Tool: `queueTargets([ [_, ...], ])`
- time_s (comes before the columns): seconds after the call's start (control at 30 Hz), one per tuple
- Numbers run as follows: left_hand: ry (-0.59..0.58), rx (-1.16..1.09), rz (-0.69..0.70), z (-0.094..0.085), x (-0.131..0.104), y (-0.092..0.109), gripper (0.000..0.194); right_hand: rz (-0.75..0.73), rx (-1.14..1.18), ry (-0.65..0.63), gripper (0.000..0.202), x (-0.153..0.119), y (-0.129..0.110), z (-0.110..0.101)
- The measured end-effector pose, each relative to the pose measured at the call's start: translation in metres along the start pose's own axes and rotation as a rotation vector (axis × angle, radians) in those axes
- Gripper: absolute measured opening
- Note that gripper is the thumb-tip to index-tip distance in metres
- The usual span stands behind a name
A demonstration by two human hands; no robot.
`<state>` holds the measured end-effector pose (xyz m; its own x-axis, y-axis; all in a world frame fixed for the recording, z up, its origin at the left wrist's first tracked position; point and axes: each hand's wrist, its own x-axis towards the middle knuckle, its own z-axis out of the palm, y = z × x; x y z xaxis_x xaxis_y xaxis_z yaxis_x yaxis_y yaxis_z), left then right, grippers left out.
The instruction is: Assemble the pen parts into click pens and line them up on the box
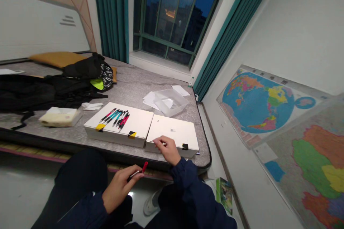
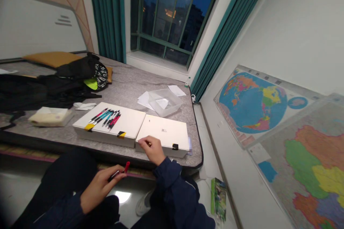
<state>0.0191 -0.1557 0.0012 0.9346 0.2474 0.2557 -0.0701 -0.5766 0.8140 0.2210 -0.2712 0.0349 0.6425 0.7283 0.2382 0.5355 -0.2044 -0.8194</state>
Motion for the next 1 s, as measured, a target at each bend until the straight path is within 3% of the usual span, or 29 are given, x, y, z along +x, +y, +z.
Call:
queueTargets([
  [0.13,0.025,0.011,-0.001,0.001,0.0,-0.003,0.027,0.142,-0.128,0.185,0.02,0.077,0.053,0.01],
  [0.23,0.039,0.015,-0.012,-0.001,-0.003,-0.007,0.027,0.211,-0.198,0.263,0.024,0.118,0.081,0.024],
  [0.4,0.054,0.014,-0.049,-0.009,-0.008,-0.013,0.026,0.25,-0.231,0.298,0.02,0.14,0.103,0.051],
  [0.57,0.049,-0.001,-0.072,-0.016,-0.007,-0.019,0.023,0.229,-0.155,0.325,0.019,0.146,0.101,0.058],
  [0.73,0.093,0.013,-0.088,-0.027,-0.003,-0.018,0.023,0.191,0.079,0.302,0.025,0.122,0.081,0.058],
  [0.9,0.13,-0.037,-0.132,-0.032,0.008,-0.01,0.021,0.165,0.371,0.136,0.032,0.036,0.039,0.066],
  [1.0,0.136,-0.064,-0.153,-0.029,0.015,-0.003,0.021,0.196,0.623,0.116,0.029,-0.018,0.015,0.069],
])
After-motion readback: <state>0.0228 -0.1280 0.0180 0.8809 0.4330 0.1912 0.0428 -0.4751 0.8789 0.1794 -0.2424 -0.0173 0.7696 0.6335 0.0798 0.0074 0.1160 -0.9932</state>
